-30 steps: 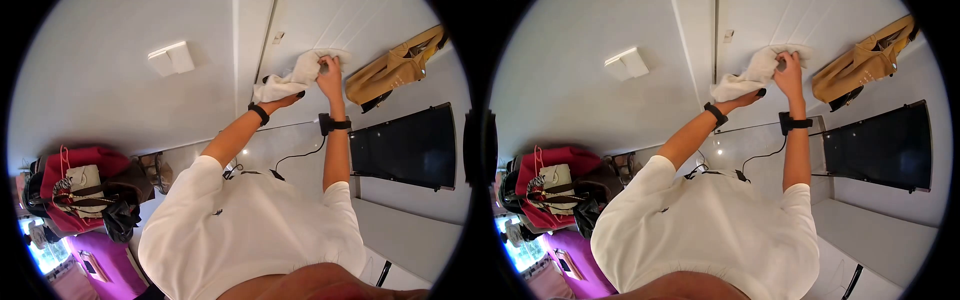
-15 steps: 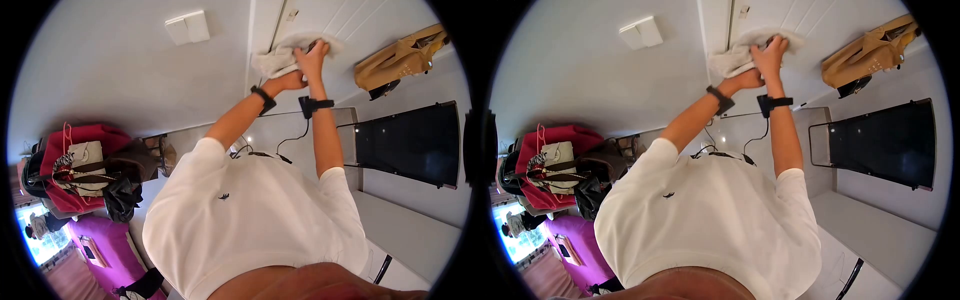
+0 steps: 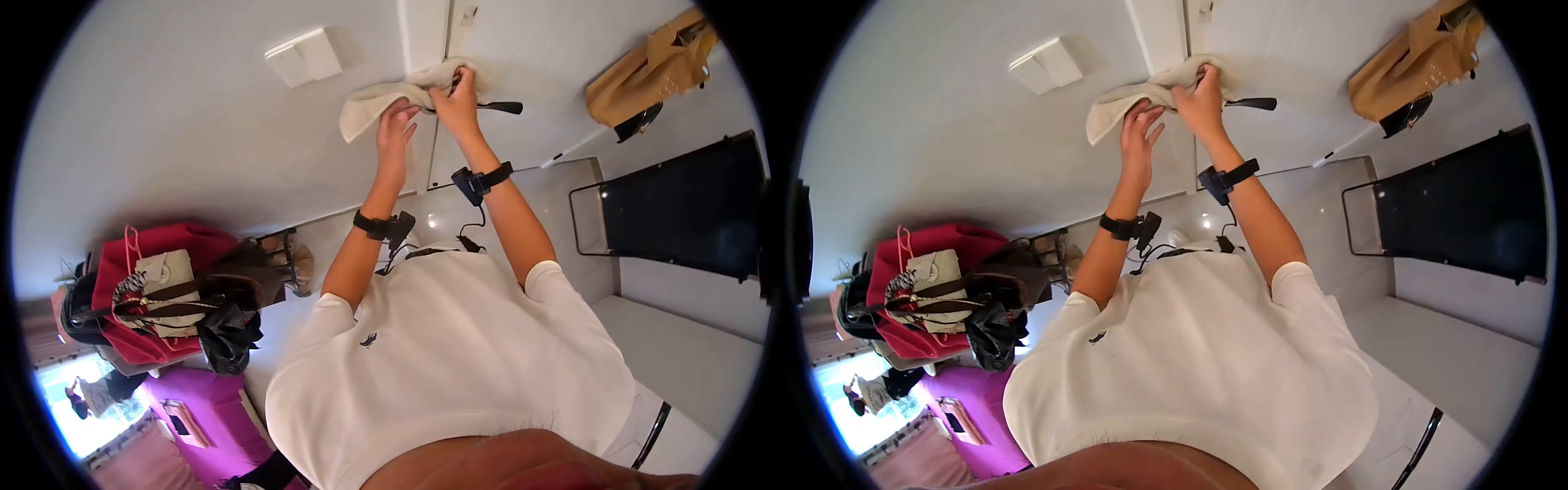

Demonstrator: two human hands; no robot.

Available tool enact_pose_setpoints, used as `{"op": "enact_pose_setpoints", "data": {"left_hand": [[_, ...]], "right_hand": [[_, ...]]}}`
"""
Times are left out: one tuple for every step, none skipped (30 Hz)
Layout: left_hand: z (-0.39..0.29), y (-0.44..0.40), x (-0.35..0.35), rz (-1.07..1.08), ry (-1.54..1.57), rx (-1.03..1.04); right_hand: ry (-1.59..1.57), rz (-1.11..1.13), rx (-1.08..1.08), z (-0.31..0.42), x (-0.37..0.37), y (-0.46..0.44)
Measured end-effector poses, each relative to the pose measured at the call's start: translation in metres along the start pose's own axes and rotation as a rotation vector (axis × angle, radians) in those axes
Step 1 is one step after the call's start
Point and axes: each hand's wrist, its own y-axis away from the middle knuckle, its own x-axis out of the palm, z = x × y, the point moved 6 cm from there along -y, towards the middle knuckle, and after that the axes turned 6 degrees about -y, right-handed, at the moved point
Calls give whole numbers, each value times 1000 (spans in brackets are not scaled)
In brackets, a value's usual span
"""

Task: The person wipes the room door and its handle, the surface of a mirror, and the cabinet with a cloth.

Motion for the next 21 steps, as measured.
{"op": "enact_pose_setpoints", "data": {"left_hand": [[10,2,-9,-41,28,-76],[21,4,-18,-78,50,-154],[28,3,-20,-52,26,-168],[36,0,-26,-88,30,-222],[42,-2,-29,-122,32,-273],[42,-4,-28,-93,12,-281],[41,-6,-28,-70,41,-278],[41,-8,-27,-50,73,-279],[51,-11,-32,-28,60,-290],[70,-10,-42,29,-76,-353],[87,-8,-48,86,-209,-411],[91,-5,-46,102,-207,-409],[98,6,-46,124,-226,-510],[102,9,-40,148,-242,-598],[99,8,-31,163,-230,-583],[99,13,-21,192,-220,-585],[100,17,-13,216,-209,-595],[103,17,-6,216,-200,-608],[104,19,1,222,-103,-561],[103,21,4,228,-13,-511],[102,18,4,231,-18,-522]], "right_hand": [[67,-23,7,-6,4,6],[58,-50,27,-6,4,10],[51,-45,68,-9,5,12],[45,-42,105,-12,4,13],[70,-40,54,-16,3,16],[63,-74,65,-22,-3,21],[127,29,62,-28,-2,29],[191,136,62,-35,1,40],[224,177,-66,-42,5,54],[225,161,-49,-56,1,69],[197,296,38,-70,3,84],[173,430,110,-87,4,94],[186,417,103,-98,-3,103],[46,404,194,-118,-8,110],[-97,394,288,-121,-13,110],[-85,389,283,-123,-19,109],[-196,392,362,-111,-23,108],[-309,395,449,-101,-25,108],[-352,311,345,-87,-29,102],[-352,307,371,-97,-32,104],[-317,314,378,-107,-33,97]]}}
